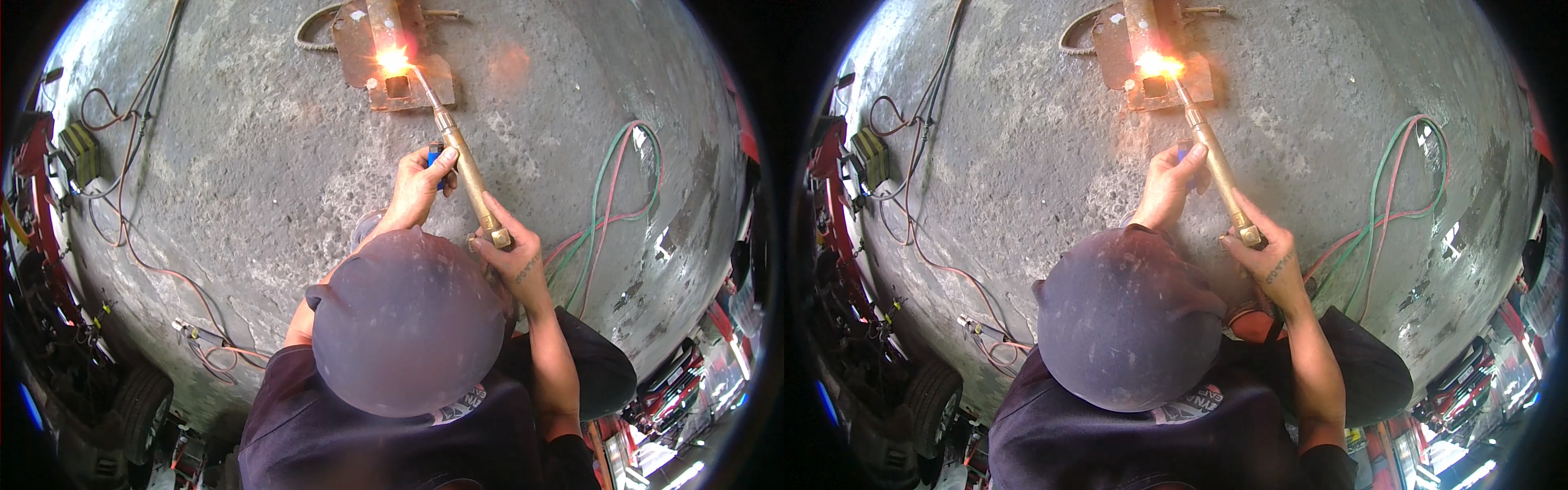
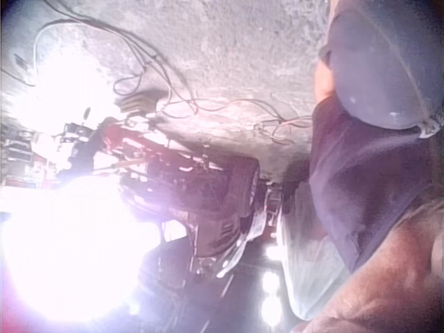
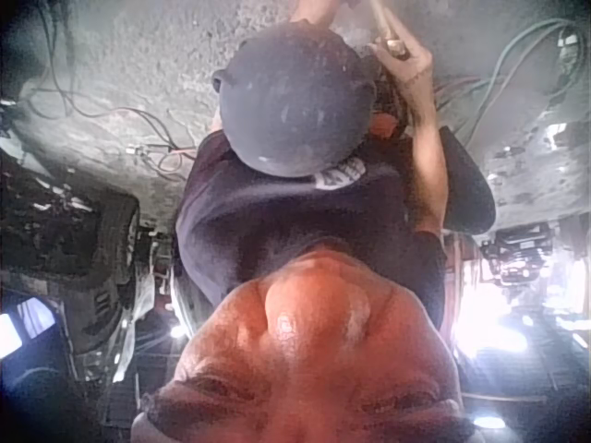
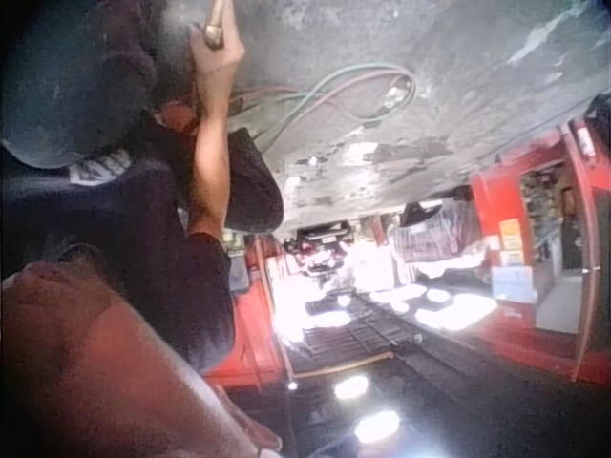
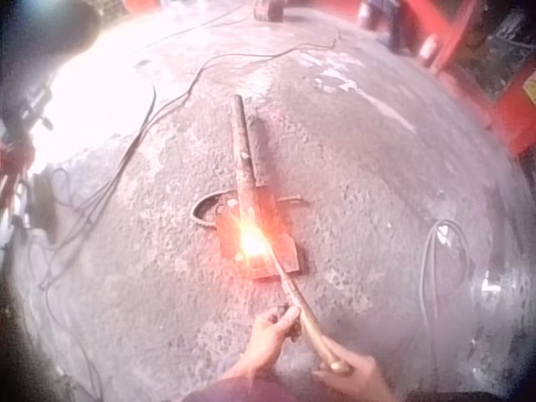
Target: The person uses a cutting torch and a lighter to ignite it, then applies the flame to a metal piece on a concrete floor by hand.
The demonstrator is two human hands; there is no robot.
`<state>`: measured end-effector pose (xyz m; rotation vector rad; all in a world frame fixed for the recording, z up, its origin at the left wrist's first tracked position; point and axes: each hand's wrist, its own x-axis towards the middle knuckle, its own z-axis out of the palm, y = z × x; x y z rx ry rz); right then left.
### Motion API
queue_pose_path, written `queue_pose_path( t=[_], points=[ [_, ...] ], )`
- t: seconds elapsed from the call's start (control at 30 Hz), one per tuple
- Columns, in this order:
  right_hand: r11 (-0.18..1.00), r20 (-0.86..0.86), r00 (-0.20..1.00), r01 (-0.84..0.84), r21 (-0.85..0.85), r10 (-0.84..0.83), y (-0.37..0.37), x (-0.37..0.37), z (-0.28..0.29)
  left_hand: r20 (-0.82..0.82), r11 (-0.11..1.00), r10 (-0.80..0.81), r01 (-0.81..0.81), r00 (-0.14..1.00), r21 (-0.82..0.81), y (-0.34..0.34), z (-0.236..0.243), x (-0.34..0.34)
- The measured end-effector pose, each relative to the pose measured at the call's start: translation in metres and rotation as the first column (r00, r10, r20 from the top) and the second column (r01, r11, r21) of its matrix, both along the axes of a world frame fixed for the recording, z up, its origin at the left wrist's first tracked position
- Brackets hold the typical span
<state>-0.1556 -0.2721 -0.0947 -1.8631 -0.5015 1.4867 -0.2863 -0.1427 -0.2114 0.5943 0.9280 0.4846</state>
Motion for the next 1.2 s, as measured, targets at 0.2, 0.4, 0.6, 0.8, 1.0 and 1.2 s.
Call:
queue_pose_path(
  t=[0.2, 0.4, 0.6, 0.8, 1.0, 1.2],
  points=[
    [1.000, 0.006, 1.000, 0.012, 0.007, -0.012, -0.0019, -0.0007, -0.0030, -0.006, 1.000, -0.006, 0.006, 1.000, 0.001, 0.0005, 0.0009, 0.0007],
    [1.000, -0.008, 1.000, 0.015, 0.002, -0.015, 0.0007, -0.0005, 0.0000, 0.010, 1.000, 0.015, -0.015, 1.000, -0.007, 0.0000, 0.0022, 0.0002],
    [0.999, 0.036, 0.999, 0.020, 0.033, -0.021, -0.0028, -0.0021, -0.0046, -0.010, 1.000, 0.006, -0.006, 1.000, -0.001, -0.0002, 0.0028, 0.0010],
    [1.000, 0.021, 1.000, 0.009, 0.017, -0.009, -0.0026, -0.0011, -0.0036, 0.000, 1.000, 0.003, -0.003, 1.000, 0.002, 0.0000, 0.0018, 0.0007],
    [0.997, 0.023, 1.000, -0.001, 0.072, -0.001, -0.0042, 0.0014, -0.0054, -0.001, 1.000, 0.000, 0.000, 1.000, -0.006, 0.0005, 0.0034, 0.0001],
    [0.998, -0.032, 0.999, 0.009, 0.067, -0.007, -0.0058, 0.0027, -0.0059, 0.021, 1.000, 0.002, -0.001, 1.000, -0.013, -0.0001, 0.0017, 0.0002]
  ],
)
